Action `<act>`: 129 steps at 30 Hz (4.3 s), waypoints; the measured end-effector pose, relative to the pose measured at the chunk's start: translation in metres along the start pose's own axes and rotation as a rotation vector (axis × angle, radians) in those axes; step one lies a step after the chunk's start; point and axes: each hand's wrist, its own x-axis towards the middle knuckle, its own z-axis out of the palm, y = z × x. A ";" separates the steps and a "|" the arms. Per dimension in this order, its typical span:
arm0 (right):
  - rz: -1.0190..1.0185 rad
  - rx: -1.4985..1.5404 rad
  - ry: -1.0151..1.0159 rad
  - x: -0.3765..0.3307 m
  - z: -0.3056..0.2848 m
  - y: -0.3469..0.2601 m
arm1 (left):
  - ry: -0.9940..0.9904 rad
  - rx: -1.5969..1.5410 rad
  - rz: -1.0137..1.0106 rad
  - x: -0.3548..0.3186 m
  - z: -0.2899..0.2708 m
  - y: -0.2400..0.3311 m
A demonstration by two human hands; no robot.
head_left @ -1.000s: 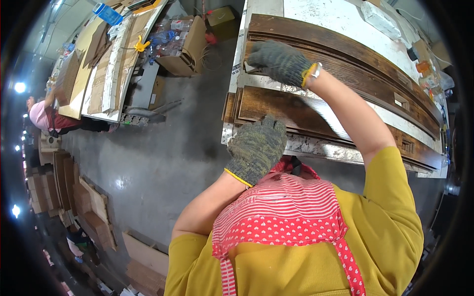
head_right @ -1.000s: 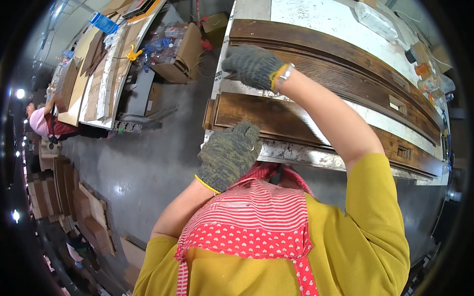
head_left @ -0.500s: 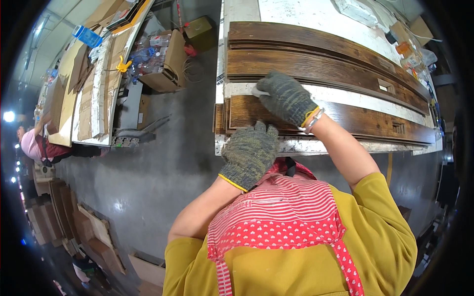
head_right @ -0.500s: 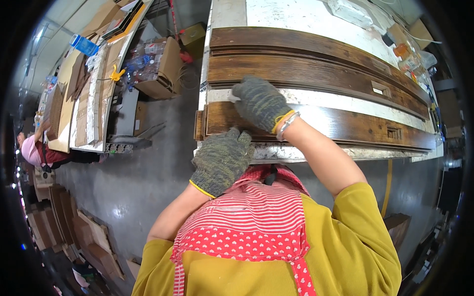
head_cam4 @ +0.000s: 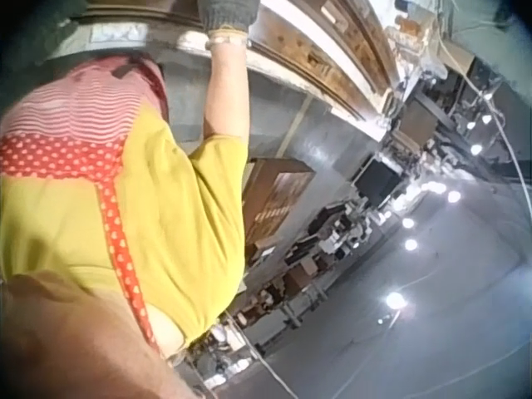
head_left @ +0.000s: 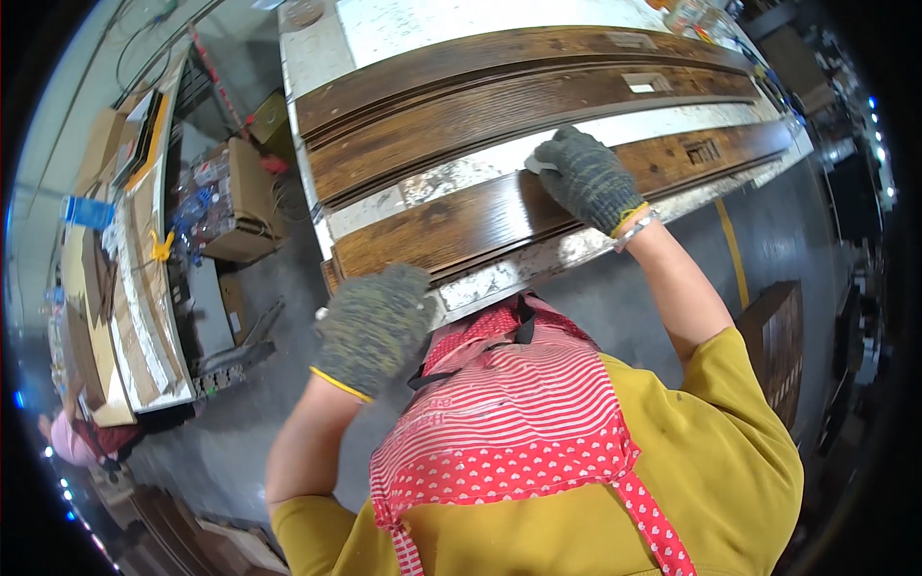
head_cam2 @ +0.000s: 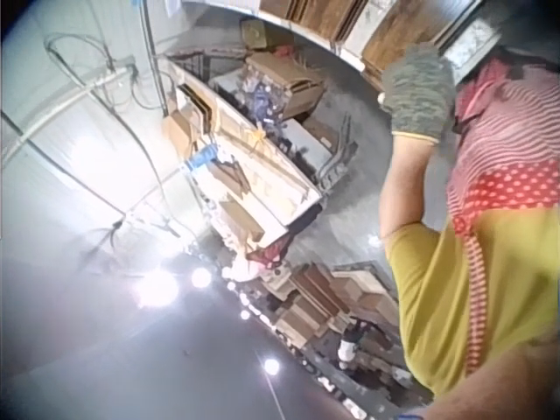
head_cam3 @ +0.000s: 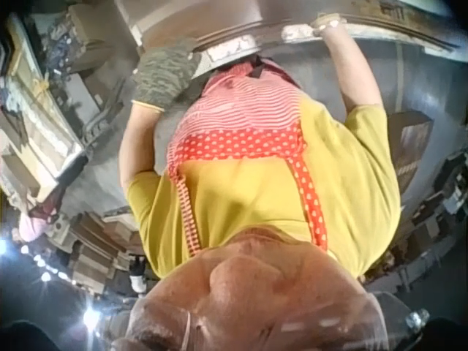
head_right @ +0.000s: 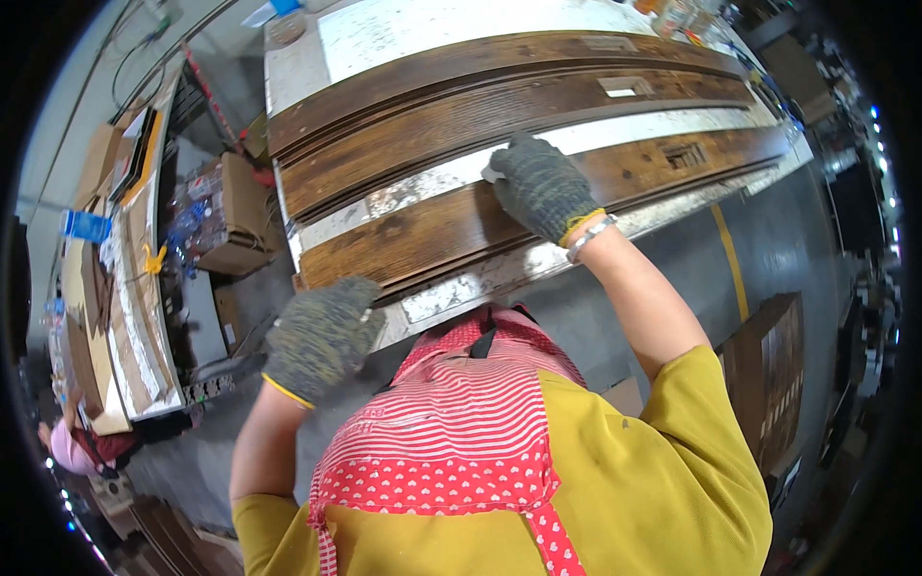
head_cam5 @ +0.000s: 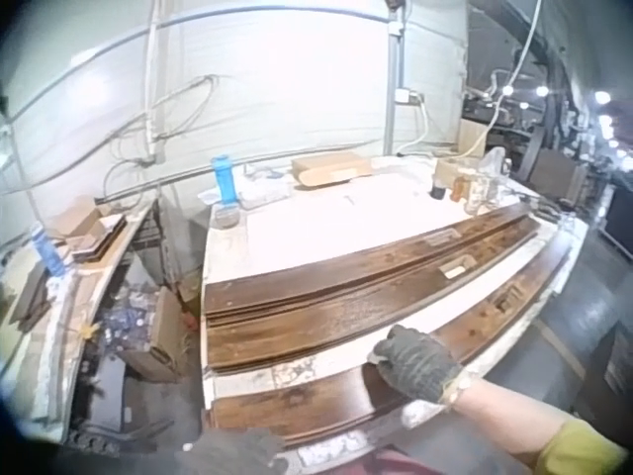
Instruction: The person wipes long wooden planks using a small cloth, moving the cloth along the length and edges of each plank.
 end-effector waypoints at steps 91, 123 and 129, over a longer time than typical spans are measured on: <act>-0.430 0.135 -0.115 -0.030 -0.088 0.316 | -0.462 -0.082 -0.649 0.236 0.029 0.139; -0.392 0.054 0.196 -0.079 -0.122 0.487 | -0.485 -0.077 -0.522 0.373 0.040 0.248; -0.237 0.054 0.015 -0.074 -0.156 0.550 | -0.512 -0.101 -0.529 0.375 0.042 0.243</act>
